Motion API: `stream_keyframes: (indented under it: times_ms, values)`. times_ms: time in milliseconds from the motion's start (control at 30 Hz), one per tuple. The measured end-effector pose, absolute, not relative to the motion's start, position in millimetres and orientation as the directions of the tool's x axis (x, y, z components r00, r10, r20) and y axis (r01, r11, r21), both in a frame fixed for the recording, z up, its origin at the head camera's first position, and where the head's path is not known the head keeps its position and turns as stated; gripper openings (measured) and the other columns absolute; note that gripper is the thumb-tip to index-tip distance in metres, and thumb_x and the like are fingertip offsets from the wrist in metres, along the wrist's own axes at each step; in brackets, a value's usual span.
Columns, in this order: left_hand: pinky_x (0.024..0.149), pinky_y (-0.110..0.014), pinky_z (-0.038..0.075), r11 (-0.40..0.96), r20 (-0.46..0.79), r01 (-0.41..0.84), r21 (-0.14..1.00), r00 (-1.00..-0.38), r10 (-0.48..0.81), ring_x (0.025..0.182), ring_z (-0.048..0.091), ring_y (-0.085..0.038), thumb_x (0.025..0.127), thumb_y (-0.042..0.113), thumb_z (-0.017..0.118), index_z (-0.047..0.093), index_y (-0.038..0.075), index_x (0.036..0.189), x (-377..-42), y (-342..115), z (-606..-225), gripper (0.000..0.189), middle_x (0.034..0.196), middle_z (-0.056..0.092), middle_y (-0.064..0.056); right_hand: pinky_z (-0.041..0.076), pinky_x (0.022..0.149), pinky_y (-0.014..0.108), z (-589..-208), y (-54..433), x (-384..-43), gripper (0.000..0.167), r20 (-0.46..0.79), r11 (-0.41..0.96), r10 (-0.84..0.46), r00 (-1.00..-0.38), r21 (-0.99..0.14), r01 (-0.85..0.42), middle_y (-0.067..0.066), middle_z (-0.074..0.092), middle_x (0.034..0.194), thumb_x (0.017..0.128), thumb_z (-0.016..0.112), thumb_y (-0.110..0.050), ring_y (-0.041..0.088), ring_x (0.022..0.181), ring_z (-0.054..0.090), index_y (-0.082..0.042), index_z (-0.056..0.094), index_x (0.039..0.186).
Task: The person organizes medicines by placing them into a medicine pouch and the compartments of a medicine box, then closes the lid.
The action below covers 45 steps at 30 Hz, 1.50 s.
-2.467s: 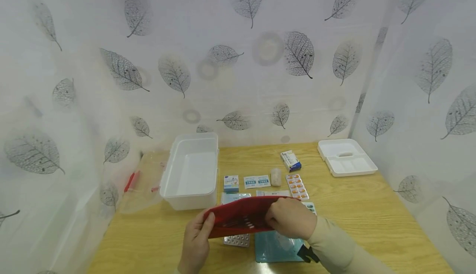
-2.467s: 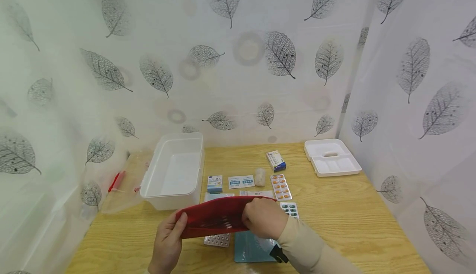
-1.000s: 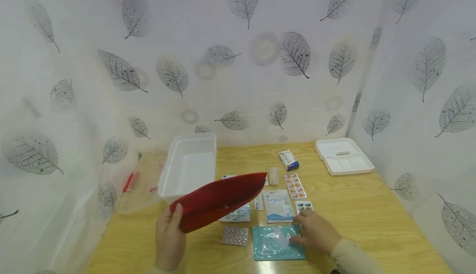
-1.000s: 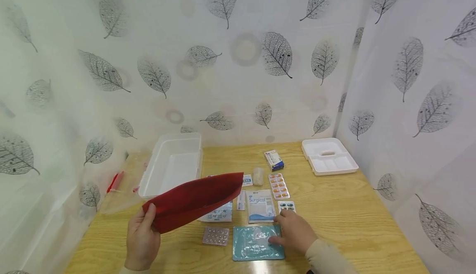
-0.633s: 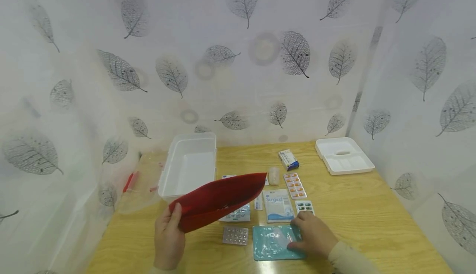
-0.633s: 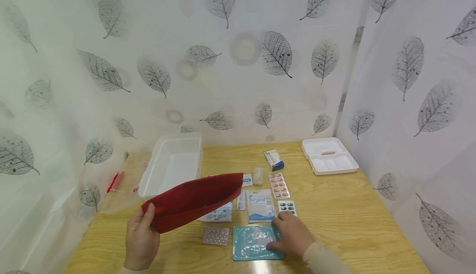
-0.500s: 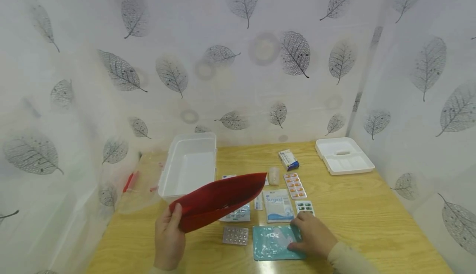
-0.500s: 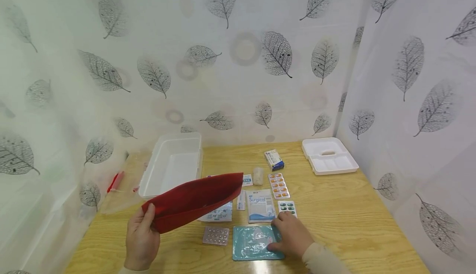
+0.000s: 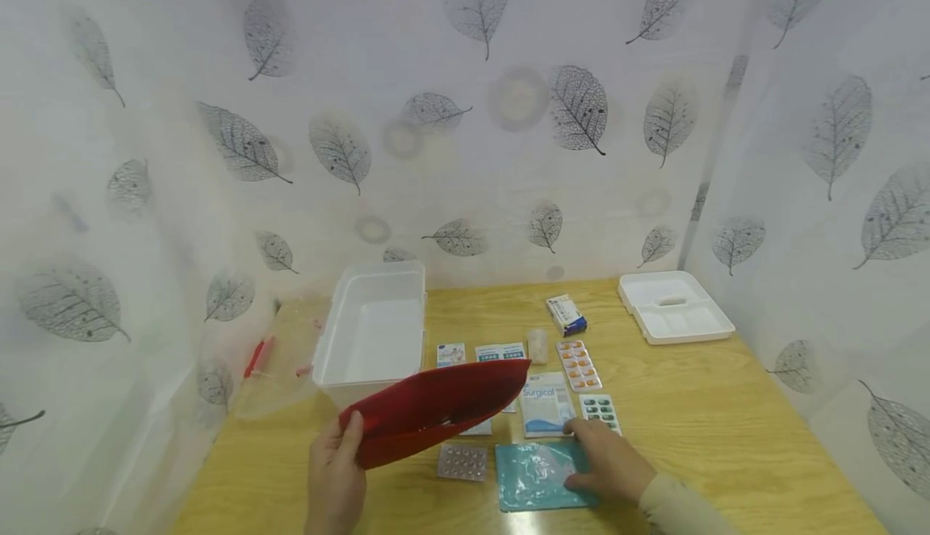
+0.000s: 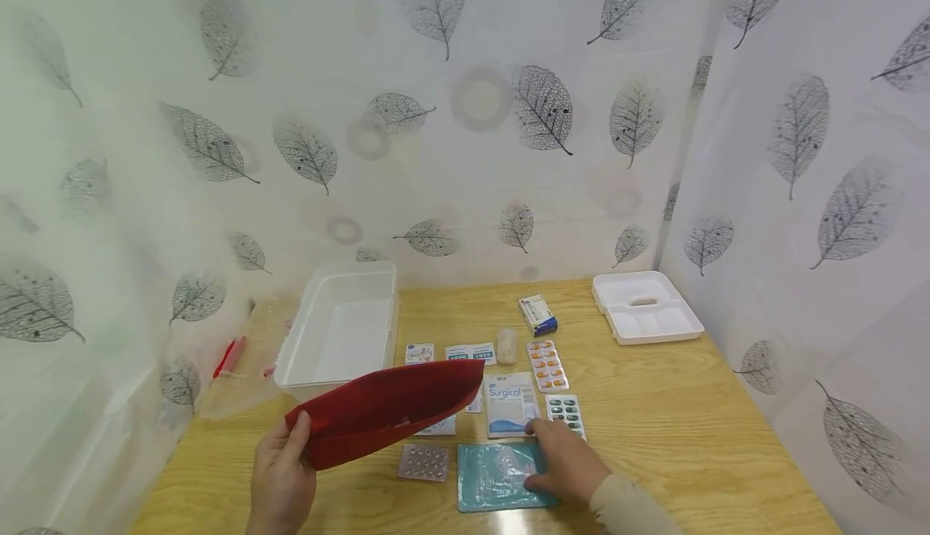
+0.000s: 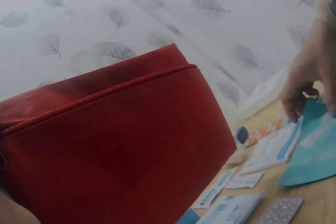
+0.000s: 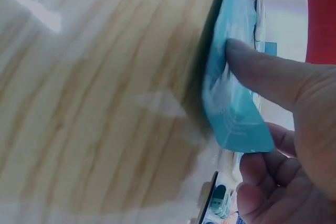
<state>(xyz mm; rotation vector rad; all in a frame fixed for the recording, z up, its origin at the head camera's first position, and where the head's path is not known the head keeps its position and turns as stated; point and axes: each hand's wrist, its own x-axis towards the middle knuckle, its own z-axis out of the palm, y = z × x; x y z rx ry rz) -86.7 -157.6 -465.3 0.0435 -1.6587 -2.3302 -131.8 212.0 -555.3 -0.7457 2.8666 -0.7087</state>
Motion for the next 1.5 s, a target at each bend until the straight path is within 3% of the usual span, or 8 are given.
stream_keyframes:
  times_ms: [267, 500, 733, 1033, 1133, 1300, 1500]
  values:
    - [0.074, -0.030, 0.055, -0.250, 0.126, 0.196, 0.948, -0.954, -0.272, 0.086, 0.067, -0.015, 0.103, 0.016, 0.045, 0.063, -0.003, 0.107, -86.9, -158.6, -460.8, 0.026, 0.093, 0.069, -0.002, 0.052, 0.079, 0.043, -553.4, 214.3, -134.3, 0.047, 0.075, 0.791, -0.499, -0.864, -0.367, -0.489, 0.000, 0.060, 0.097, 0.065, 0.085, -0.031, 0.020, 0.090, 0.058, -0.009, 0.067, 0.103]
    - [0.076, -0.030, 0.055, -0.219, 0.105, 0.170, 0.961, -0.954, -0.280, 0.088, 0.066, -0.015, 0.103, 0.018, 0.046, 0.060, -0.008, 0.111, -87.3, -159.7, -457.6, 0.031, 0.096, 0.069, -0.003, 0.054, 0.076, 0.040, -540.3, 222.5, -136.3, 0.021, 0.070, 0.750, -0.497, -0.865, -0.467, -0.469, -0.001, 0.068, 0.095, 0.080, 0.075, -0.018, 0.018, 0.088, 0.065, -0.012, 0.067, 0.099]
    - [0.075, -0.030, 0.056, -0.236, 0.138, 0.204, 0.950, -0.953, -0.270, 0.087, 0.067, -0.016, 0.103, 0.016, 0.045, 0.060, -0.009, 0.111, -87.4, -159.5, -459.3, 0.030, 0.095, 0.069, -0.004, 0.054, 0.077, 0.038, -519.0, 233.4, -137.6, 0.017, 0.010, 0.696, -0.557, -0.830, -0.540, -0.473, -0.001, 0.071, 0.099, 0.086, 0.069, -0.013, 0.015, 0.091, 0.066, -0.011, 0.071, 0.103]
    - [0.075, -0.029, 0.055, -0.238, 0.185, 0.245, 0.940, -0.951, -0.248, 0.085, 0.068, -0.016, 0.103, 0.012, 0.045, 0.062, -0.012, 0.107, -87.0, -153.7, -459.0, 0.029, 0.093, 0.071, -0.005, 0.052, 0.060, 0.024, -477.7, 245.8, -129.9, 0.018, 0.224, 0.581, -0.557, -0.799, -0.582, -0.569, -0.006, 0.071, 0.094, 0.087, 0.068, -0.005, 0.001, 0.077, 0.063, -0.016, 0.071, 0.101]
    - [0.075, -0.028, 0.055, -0.185, 0.191, 0.238, 0.953, -0.952, -0.240, 0.086, 0.068, -0.015, 0.103, 0.013, 0.045, 0.060, -0.014, 0.108, -86.5, -151.2, -458.9, 0.032, 0.093, 0.071, -0.005, 0.053, 0.061, 0.022, -460.8, 248.1, -126.1, 0.023, 0.319, 0.567, -0.529, -0.786, -0.557, -0.607, -0.007, 0.071, 0.095, 0.086, 0.068, -0.001, 0.001, 0.076, 0.063, -0.018, 0.071, 0.101]
    - [0.074, -0.027, 0.055, -0.089, 0.223, 0.248, 0.965, -0.948, -0.229, 0.085, 0.069, -0.015, 0.103, 0.011, 0.043, 0.061, -0.013, 0.106, -85.6, -147.8, -459.8, 0.030, 0.091, 0.072, -0.006, 0.051, 0.066, 0.015, -435.0, 248.2, -120.9, 0.032, 0.498, 0.542, -0.499, -0.710, -0.460, -0.704, -0.009, 0.071, 0.095, 0.080, 0.072, 0.004, 0.002, 0.079, 0.066, -0.020, 0.071, 0.102]
    - [0.073, -0.028, 0.055, -0.074, 0.288, 0.305, 0.949, -0.940, -0.184, 0.084, 0.070, -0.017, 0.103, 0.008, 0.042, 0.061, -0.012, 0.106, -85.9, -144.3, -461.3, 0.028, 0.093, 0.072, -0.008, 0.049, 0.067, 0.012, -411.8, 242.7, -120.1, 0.039, 0.646, 0.495, -0.482, -0.592, -0.357, -0.792, -0.007, 0.071, 0.091, 0.073, 0.073, 0.011, 0.004, 0.078, 0.066, -0.018, 0.071, 0.100]
